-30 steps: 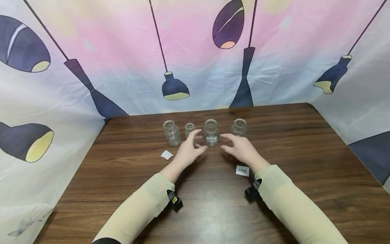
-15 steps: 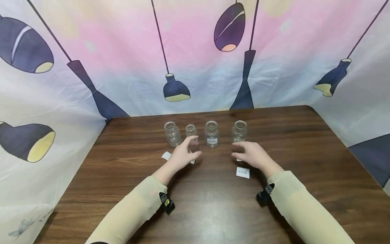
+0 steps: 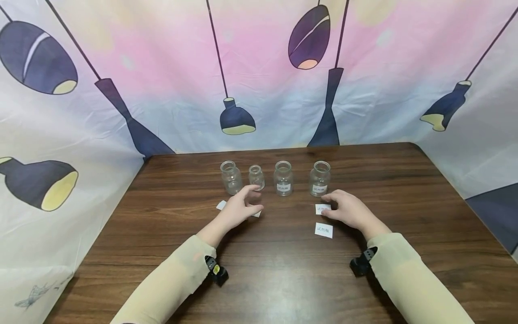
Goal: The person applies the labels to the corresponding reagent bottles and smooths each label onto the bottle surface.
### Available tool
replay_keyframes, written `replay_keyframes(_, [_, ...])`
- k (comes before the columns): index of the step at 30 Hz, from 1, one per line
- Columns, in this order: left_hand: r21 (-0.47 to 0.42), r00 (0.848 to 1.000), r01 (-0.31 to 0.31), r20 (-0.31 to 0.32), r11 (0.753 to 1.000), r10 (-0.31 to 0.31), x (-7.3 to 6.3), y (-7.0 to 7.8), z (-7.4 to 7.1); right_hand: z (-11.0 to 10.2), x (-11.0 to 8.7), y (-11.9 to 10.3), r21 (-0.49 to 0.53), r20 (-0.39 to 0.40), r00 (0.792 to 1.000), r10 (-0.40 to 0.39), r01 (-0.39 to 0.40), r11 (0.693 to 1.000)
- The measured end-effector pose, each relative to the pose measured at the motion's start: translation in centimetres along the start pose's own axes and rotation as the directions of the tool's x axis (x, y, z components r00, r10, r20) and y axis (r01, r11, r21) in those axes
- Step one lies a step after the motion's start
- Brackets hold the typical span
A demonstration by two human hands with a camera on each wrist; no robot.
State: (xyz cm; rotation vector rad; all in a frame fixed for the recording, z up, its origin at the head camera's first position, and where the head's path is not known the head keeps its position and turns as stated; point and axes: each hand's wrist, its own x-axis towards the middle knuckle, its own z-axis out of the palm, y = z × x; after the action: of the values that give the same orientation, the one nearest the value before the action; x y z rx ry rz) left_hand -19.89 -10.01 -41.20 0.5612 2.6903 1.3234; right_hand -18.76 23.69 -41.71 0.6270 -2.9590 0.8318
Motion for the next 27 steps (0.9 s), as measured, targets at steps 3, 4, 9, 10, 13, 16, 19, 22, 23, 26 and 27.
replay_keyframes(3, [0.007,1.000,0.020,0.001,1.000,-0.020,-0.15,-0.37,-0.04,0.07,0.00,0.19,-0.019,0.010,1.000,-0.012,0.012,1.000])
replay_keyframes(4, [0.011,1.000,0.025,0.001,1.000,-0.025,-0.19,-0.46,-0.04,0.11,-0.02,0.26,-0.027,0.014,1.000,-0.012,0.013,1.000])
replay_keyframes(9, [0.021,1.000,0.019,-0.003,1.000,-0.019,-0.30,-0.58,-0.13,0.26,-0.09,0.55,-0.046,0.028,1.000,-0.011,0.012,0.999])
replay_keyframes(10, [0.023,1.000,0.018,-0.006,1.000,-0.018,-0.28,-0.59,-0.13,0.30,-0.11,0.60,-0.046,0.030,1.000,-0.010,0.012,0.999])
replay_keyframes(13, [0.016,1.000,0.020,-0.013,1.000,-0.020,-0.26,-0.60,-0.16,0.41,-0.07,0.68,-0.042,0.029,0.999,-0.014,0.015,0.999])
replay_keyframes(16, [0.016,0.999,0.032,-0.014,0.999,-0.032,-0.28,-0.61,-0.18,0.51,-0.03,0.77,-0.049,0.018,1.000,-0.017,0.017,0.999])
replay_keyframes(19, [0.011,0.999,0.038,-0.007,0.999,-0.038,-0.35,-0.49,-0.24,0.55,0.00,0.72,-0.057,-0.001,1.000,-0.030,0.029,0.998])
replay_keyframes(22, [0.006,0.999,0.038,-0.007,0.999,-0.038,-0.43,-0.31,-0.35,0.54,0.15,0.45,-0.062,-0.011,0.999,-0.050,0.049,0.997])
replay_keyframes(23, [0.002,0.999,0.038,-0.006,0.999,-0.038,-0.47,-0.25,-0.39,0.59,0.20,0.35,-0.065,-0.010,0.998,-0.058,0.058,0.996])
replay_keyframes(26, [-0.007,0.999,0.043,-0.006,0.999,-0.043,-0.57,-0.14,-0.43,0.79,0.34,0.16,-0.075,0.007,0.997,-0.076,0.076,0.994])
replay_keyframes(27, [-0.011,0.999,0.044,-0.005,0.999,-0.044,-0.58,-0.12,-0.42,0.89,0.33,0.16,-0.081,0.014,0.997,-0.080,0.081,0.993])
